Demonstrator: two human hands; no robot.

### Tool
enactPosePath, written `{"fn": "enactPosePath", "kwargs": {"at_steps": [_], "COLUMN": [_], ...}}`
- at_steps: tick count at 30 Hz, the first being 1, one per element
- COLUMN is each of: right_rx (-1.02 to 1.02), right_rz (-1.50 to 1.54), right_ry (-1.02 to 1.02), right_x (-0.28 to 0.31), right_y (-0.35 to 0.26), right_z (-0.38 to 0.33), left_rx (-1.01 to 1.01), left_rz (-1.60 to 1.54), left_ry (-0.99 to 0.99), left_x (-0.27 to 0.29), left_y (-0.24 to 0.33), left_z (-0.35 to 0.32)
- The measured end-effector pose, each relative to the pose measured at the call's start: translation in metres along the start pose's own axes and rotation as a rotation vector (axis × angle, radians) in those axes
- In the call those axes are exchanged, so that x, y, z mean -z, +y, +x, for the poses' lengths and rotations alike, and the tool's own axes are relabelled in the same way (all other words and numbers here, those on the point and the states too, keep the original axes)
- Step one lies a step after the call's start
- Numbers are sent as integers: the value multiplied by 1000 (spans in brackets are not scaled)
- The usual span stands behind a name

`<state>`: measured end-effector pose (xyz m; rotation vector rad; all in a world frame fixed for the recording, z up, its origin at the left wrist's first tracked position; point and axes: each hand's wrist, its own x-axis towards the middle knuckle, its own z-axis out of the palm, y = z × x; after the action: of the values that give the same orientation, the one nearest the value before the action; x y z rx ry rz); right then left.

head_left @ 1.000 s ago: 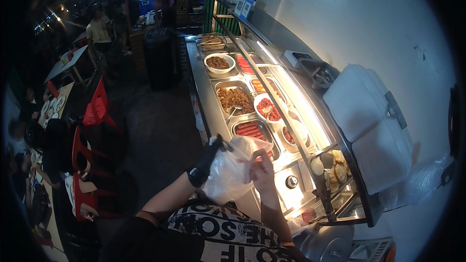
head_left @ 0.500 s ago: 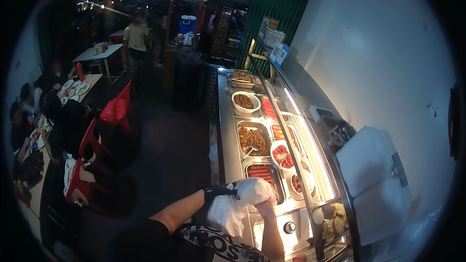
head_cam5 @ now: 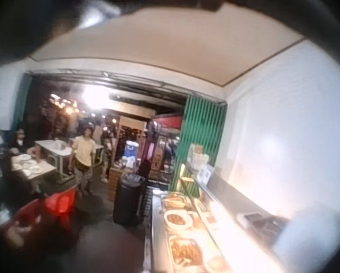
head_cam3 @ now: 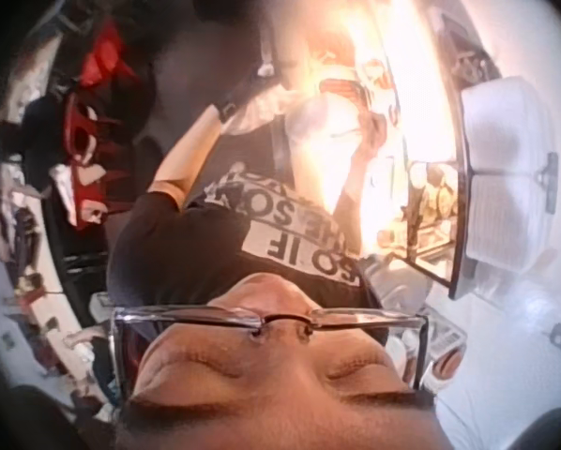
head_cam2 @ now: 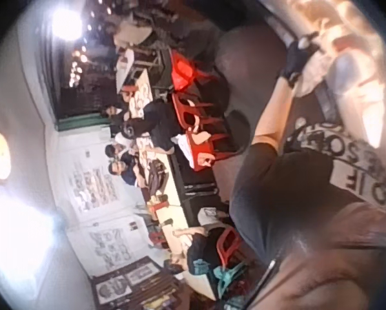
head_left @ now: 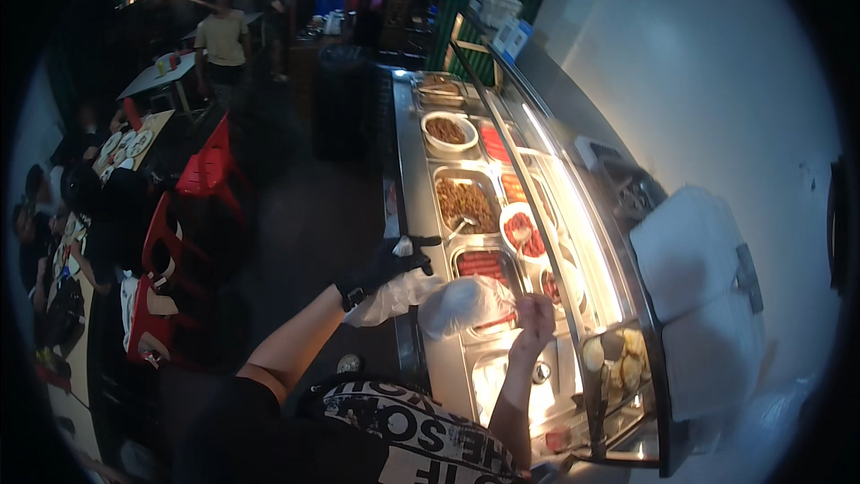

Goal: The person stands at a food counter and repeatedly scoops various cooked items from metal trays into a plastic bag using a spoon. The person then ties the bag and places it on the counter. The process is repeated multiple times with different food items.

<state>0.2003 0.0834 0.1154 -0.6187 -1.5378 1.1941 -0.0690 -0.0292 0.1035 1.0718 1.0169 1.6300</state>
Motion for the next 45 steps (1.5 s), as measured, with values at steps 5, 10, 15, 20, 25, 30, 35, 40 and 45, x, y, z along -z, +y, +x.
{"fn": "enactPosePath", "kwargs": {"at_steps": [5, 10, 15, 20, 25, 30, 35, 40, 45], "right_rx": [330, 267, 94, 12, 64, -392, -345, -473, -794], "right_rz": [-383, -273, -166, -294, -16, 680, 966, 672, 696], "right_ry": [-400, -323, -295, -387, -338, -502, -2, -311, -341], "right_x": [-60, -55, -51, -48, -43, -27, 6, 35, 43], "right_y": [-85, -77, -78, -73, -60, -48, -33, 76, 172], "right_z": [4, -7, -14, -21, -16, -30, -5, 3, -5], "left_rx": [-3, -59, 56, 35, 112, 179, 508, 280, 302], "left_rz": [69, -54, 57, 48, 328, 352, -711, -399, -205], "left_ry": [-131, -134, 3, 101, 119, 74, 174, -37, -59], "left_x": [-68, -75, -82, -91, -91, -85, -72, -24, 11], "left_y": [77, 77, 70, 47, 38, -7, -15, -107, -215], "left_z": [-10, -15, -19, -20, -23, -18, -5, 8, 11]}}
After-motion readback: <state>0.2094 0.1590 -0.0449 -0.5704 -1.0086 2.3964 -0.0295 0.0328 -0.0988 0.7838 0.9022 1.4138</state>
